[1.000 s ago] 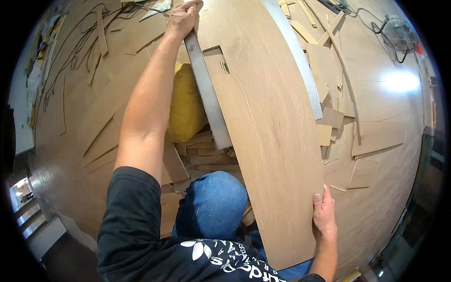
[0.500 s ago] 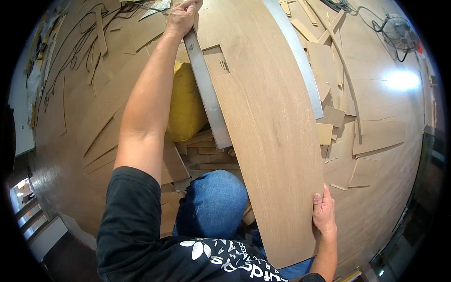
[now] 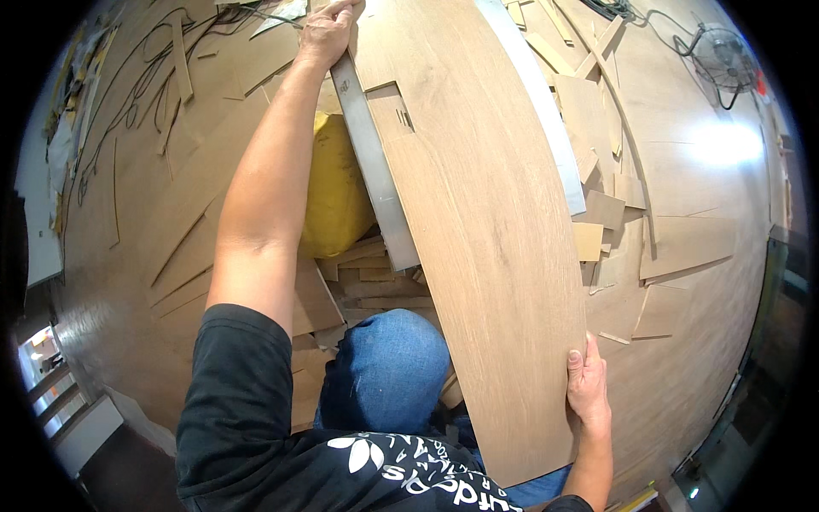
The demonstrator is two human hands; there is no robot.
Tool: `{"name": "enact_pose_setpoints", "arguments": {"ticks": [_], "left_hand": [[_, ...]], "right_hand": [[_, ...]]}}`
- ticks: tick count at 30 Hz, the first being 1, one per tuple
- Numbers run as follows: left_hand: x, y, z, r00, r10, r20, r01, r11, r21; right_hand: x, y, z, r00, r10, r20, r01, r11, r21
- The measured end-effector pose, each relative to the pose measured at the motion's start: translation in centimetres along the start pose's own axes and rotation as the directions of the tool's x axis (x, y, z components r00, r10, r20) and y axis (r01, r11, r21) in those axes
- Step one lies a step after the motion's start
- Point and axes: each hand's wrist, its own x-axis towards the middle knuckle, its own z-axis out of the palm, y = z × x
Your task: The person measures a wooden plank with a ruler and marks it with a pencil, then uses a table saw to cut a section out of the plank before placing it onto the floor and tapping it into place by hand.
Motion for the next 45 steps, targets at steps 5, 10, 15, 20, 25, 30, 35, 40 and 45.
{"name": "enact_pose_setpoints", "arguments": {"ticks": [5,10,15,20,25,30,35,40,45], "left_hand": [[-0.2,0.5,-0.9,1.000,-0.026,0.003,0.025,0.999,0.030],[-0.3,1.7,-0.3,0.998,-0.059,0.025,0.058,0.997,0.046],[0.7,-1.0,0.7,0.998,0.059,0.001,-0.059,0.998,0.001],[0.4,-0.1,0.1,0.999,0.035,0.005,-0.035,0.999,0.025],[0.1,0.8,0.1,1.000,-0.025,0.017,0.025,1.000,0.017],[0.0,1.1,0.0,0.998,-0.051,0.041,0.050,0.998,0.025],[-0.1,0.3,-1.4,0.999,0.031,-0.013,-0.031,0.999,0.013],[-0.1,1.2,0.0,0.997,-0.063,0.054,0.064,0.998,-0.007],[-0.5,1.7,-0.9,0.998,-0.040,0.047,0.039,0.999,0.014]], "right_hand": [[-0.5,0.6,0.0,1.000,-0.001,0.005,0.001,1.000,-0.012],[-0.1,1.1,-0.2,1.000,0.008,-0.005,-0.008,0.999,-0.034],[0.4,0.1,-0.4,0.996,0.083,0.038,-0.082,0.997,-0.014],[-0.1,0.9,0.0,1.000,0.030,0.002,-0.030,0.999,-0.011],[0.2,1.2,-0.1,0.999,0.041,0.022,-0.041,0.999,0.005],[0.2,1.1,0.1,1.000,0.030,0.008,-0.030,0.999,0.021],[-0.8,0.6,0.4,1.000,0.018,0.010,-0.018,0.999,0.029],[0.4,1.2,0.0,1.000,0.032,-0.001,-0.032,0.999,0.005],[0.1,1.1,0.2,1.000,0.018,0.004,-0.018,1.000,0.016]]}}
